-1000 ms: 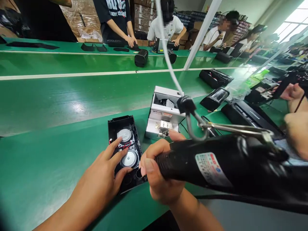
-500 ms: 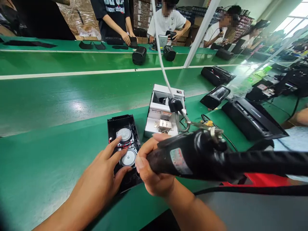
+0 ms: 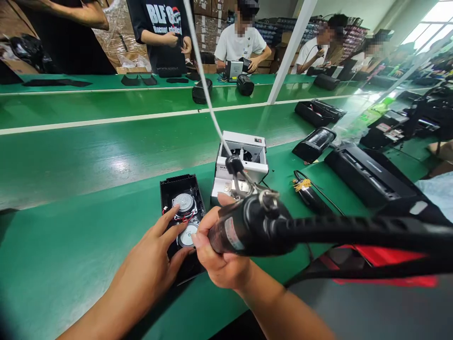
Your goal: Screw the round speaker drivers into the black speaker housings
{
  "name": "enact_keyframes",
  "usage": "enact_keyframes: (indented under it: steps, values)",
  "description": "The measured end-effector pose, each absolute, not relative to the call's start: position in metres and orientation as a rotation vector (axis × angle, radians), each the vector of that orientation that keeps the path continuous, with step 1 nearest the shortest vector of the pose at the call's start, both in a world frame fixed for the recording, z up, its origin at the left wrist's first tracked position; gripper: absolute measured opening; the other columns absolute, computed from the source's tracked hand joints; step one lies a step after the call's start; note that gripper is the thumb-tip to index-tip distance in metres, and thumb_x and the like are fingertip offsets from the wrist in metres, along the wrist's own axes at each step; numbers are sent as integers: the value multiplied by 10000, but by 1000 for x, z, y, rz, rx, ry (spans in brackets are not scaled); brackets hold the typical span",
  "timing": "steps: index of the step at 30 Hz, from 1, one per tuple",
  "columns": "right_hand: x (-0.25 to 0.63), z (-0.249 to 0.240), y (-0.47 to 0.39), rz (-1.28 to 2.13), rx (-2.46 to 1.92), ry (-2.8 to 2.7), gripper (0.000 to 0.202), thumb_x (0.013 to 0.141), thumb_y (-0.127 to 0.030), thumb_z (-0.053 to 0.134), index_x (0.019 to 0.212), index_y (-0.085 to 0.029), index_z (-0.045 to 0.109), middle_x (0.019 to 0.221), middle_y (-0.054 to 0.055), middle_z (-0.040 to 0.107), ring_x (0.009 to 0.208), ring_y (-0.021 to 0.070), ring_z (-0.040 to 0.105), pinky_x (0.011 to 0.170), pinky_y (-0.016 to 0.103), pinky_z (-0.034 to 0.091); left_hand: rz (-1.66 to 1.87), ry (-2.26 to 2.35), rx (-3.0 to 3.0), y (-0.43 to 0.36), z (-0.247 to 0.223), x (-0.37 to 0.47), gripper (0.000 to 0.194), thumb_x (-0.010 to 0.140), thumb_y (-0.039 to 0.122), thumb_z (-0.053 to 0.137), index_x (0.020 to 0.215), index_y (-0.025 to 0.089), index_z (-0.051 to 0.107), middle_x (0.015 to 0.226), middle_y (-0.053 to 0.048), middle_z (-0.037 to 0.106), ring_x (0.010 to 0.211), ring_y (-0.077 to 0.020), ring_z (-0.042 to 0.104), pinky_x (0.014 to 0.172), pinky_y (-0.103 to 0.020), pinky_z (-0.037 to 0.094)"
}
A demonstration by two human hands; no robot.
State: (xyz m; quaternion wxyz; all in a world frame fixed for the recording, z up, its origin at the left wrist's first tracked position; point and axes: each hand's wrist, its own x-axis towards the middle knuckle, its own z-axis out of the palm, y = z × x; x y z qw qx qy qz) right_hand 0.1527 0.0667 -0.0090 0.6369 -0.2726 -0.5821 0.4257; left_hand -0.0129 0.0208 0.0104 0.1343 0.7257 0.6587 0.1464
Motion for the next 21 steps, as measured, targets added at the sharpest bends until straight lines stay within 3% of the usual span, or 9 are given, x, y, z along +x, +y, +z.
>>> enact_keyframes:
  steps: [4, 11, 15, 18, 21]
  values:
    - [153, -5, 70, 964, -596, -1336, 420, 943, -226, 698, 1274, -360, 477, 723, -78, 538, 555, 161, 560, 531, 325, 496, 428, 1912, 2092, 21, 12, -13, 422, 973, 226, 647, 1393, 204, 659, 1700, -139, 442, 1371, -379, 642, 1045, -560, 636]
    - [156, 0, 71, 982, -614, -1362, 193, 954, -202, 688, 992, -292, 522, 699, -66, 551, 561, 150, 538, 556, 326, 503, 393, 1927, 2032, 22, 15, -11, 433, 964, 233, 665, 1396, 216, 668, 1723, -110, 414, 1372, -360, 647, 1073, -556, 621]
    - [155, -2, 71, 987, -574, -1335, 218, 961, -183, 683, 1069, -303, 537, 716, -70, 560, 551, 142, 533, 552, 317, 506, 399, 1851, 2043, 24, 22, -22, 392, 1074, 331, 484, 1403, 229, 673, 1708, -83, 447, 1388, -305, 646, 1089, -489, 615]
    - [150, -3, 68, 996, -525, -1302, 324, 959, -169, 688, 1203, -315, 535, 746, -65, 580, 541, 141, 540, 513, 303, 502, 334, 1761, 2232, 33, 32, -46, 479, 1061, 169, 356, 1410, 257, 672, 1665, -55, 514, 1345, -260, 675, 1062, -452, 627]
    - [147, 8, 68, 1009, -473, -1284, 411, 970, -174, 679, 1319, -323, 520, 774, -58, 594, 533, 134, 548, 489, 291, 510, 188, 1597, 2567, 50, 44, -74, 547, 910, 41, 509, 1334, 315, 721, 1634, -30, 549, 1409, -317, 590, 1134, -549, 557]
